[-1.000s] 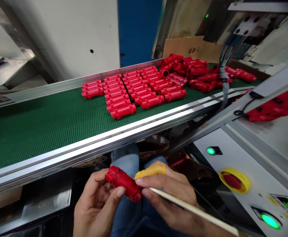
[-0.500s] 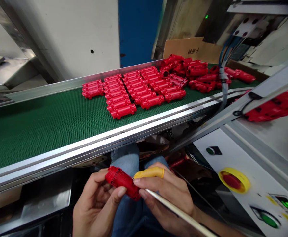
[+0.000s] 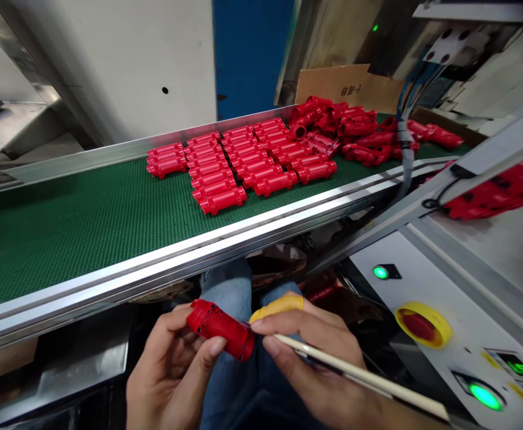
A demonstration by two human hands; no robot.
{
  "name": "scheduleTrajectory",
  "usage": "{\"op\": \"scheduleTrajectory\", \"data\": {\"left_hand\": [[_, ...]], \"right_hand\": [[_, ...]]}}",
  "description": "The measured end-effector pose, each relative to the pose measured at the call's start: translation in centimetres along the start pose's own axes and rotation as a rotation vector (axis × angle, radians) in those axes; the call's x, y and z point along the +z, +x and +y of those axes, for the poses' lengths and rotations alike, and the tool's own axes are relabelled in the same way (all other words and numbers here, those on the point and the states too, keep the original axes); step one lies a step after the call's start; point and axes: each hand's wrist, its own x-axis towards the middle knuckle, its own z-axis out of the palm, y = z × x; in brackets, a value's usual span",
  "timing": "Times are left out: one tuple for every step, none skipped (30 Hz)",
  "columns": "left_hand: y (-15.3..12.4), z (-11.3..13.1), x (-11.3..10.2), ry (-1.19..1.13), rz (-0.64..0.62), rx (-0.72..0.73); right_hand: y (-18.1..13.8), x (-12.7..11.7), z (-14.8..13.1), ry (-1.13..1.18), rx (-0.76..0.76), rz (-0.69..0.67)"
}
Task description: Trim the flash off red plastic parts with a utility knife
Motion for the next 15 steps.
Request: {"op": "scheduleTrajectory", "data": {"left_hand": [[-0.12,0.2,0.2,-0.005,-0.005,-0.022],[-0.19,0.35,0.34,-0.009,-0.015,-0.041],[-0.2,0.46,0.4,-0.013,-0.026,-0.056],[-0.17,0.52,0.41,-0.016,-0.036,-0.065],[-0.12,0.55,0.38,-0.018,-0.045,-0.069],[-0.05,0.56,0.34,-0.02,-0.05,-0.07],[0.01,0.55,0.3,-0.022,-0.055,-0.07],[0.06,0.54,0.27,-0.024,-0.059,-0.069],[0.1,0.53,0.26,-0.025,-0.062,-0.067],[0.12,0.51,0.25,-0.026,-0.065,-0.066],[0.12,0.49,0.26,-0.026,-0.066,-0.066],[0.12,0.47,0.26,-0.025,-0.064,-0.067],[0.12,0.45,0.27,-0.023,-0.061,-0.07],[0.12,0.43,0.27,-0.022,-0.056,-0.073],[0.12,0.4,0.28,-0.021,-0.05,-0.075]], "right_hand": [[0.14,-0.03,0.0,0.035,0.031,0.006],[0.24,-0.02,0.06,0.069,0.051,0.011],[0.31,0.05,0.17,0.098,0.066,0.008],[0.33,0.15,0.31,0.123,0.074,0.005],[0.31,0.26,0.46,0.141,0.079,0.002],[0.27,0.36,0.61,0.151,0.08,0.0],[0.22,0.45,0.73,0.154,0.081,-0.002],[0.17,0.5,0.81,0.152,0.082,-0.004],[0.13,0.51,0.86,0.144,0.078,-0.006],[0.12,0.49,0.88,0.13,0.071,-0.009],[0.13,0.45,0.87,0.113,0.062,-0.014],[0.16,0.38,0.86,0.1,0.054,-0.021],[0.21,0.31,0.83,0.094,0.048,-0.028],[0.27,0.24,0.82,0.095,0.048,-0.035],[0.33,0.17,0.81,0.102,0.05,-0.043]]}}
